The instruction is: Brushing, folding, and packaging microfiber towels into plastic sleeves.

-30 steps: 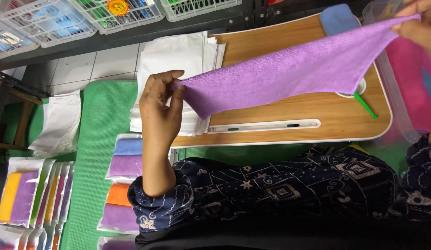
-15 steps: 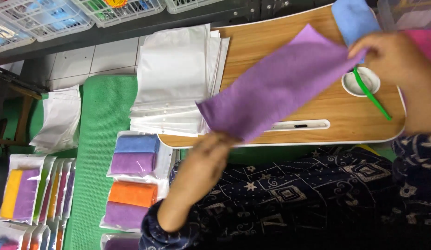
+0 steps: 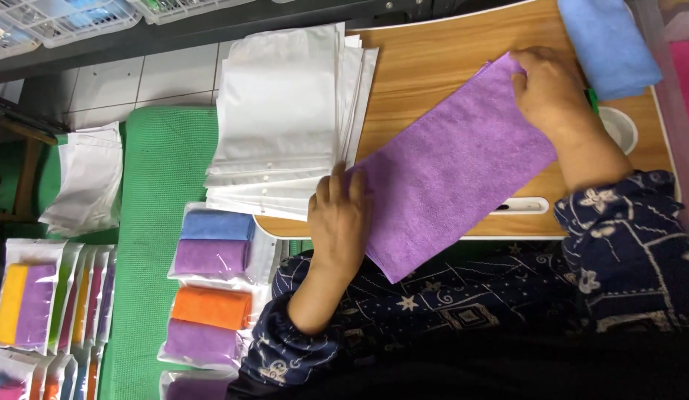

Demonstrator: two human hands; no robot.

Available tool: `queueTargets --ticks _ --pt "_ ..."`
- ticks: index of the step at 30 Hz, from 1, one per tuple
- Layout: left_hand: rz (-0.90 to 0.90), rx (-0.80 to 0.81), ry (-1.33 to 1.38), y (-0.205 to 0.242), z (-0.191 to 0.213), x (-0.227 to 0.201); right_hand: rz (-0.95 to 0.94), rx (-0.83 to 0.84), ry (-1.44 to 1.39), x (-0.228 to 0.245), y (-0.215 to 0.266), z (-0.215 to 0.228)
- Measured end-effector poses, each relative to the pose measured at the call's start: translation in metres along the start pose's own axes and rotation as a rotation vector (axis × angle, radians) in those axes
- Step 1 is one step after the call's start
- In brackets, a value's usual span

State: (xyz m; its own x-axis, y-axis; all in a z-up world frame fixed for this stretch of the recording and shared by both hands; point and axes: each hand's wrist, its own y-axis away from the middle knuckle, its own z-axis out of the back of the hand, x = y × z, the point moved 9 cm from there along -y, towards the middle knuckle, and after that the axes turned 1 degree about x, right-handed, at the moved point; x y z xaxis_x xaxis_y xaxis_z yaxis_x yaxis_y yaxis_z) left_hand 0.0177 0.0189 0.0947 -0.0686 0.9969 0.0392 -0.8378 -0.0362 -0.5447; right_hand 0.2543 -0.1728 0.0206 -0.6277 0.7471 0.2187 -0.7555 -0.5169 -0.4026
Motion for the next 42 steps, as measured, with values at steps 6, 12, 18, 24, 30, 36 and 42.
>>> queueTargets --ticks 6,12,18,24,30,36,42 --pt "0.054 0.002 -0.156 -0.011 -0.013 0.013 -0.111 -0.147 -0.058 -0.028 -0.009 -0.014" --pt "0.105 0.184 0.383 -0.008 0.012 0.024 -0.218 -0.066 -0.36 -0.034 -0.015 -0.011" --pt "0.06 0.185 0.072 0.011 -0.02 0.031 -0.229 0.11 -0.38 -0.005 -0.024 -0.021" --pt "0.011 0.209 -0.248 0.016 -0.032 0.018 -0.396 0.257 -0.353 -0.005 -0.023 -0.024" --pt "-0.014 0.196 -0.214 0.02 -0.035 0.009 -0.284 0.096 -0.645 -0.009 -0.019 -0.008" --pt "-0.046 0.214 -0.207 0.025 -0.033 0.007 -0.219 0.061 -0.884 -0.008 -0.003 0.021" --pt "-0.099 0.173 0.043 0.01 0.025 0.011 -0.24 -0.001 -0.929 -0.009 0.007 0.082"
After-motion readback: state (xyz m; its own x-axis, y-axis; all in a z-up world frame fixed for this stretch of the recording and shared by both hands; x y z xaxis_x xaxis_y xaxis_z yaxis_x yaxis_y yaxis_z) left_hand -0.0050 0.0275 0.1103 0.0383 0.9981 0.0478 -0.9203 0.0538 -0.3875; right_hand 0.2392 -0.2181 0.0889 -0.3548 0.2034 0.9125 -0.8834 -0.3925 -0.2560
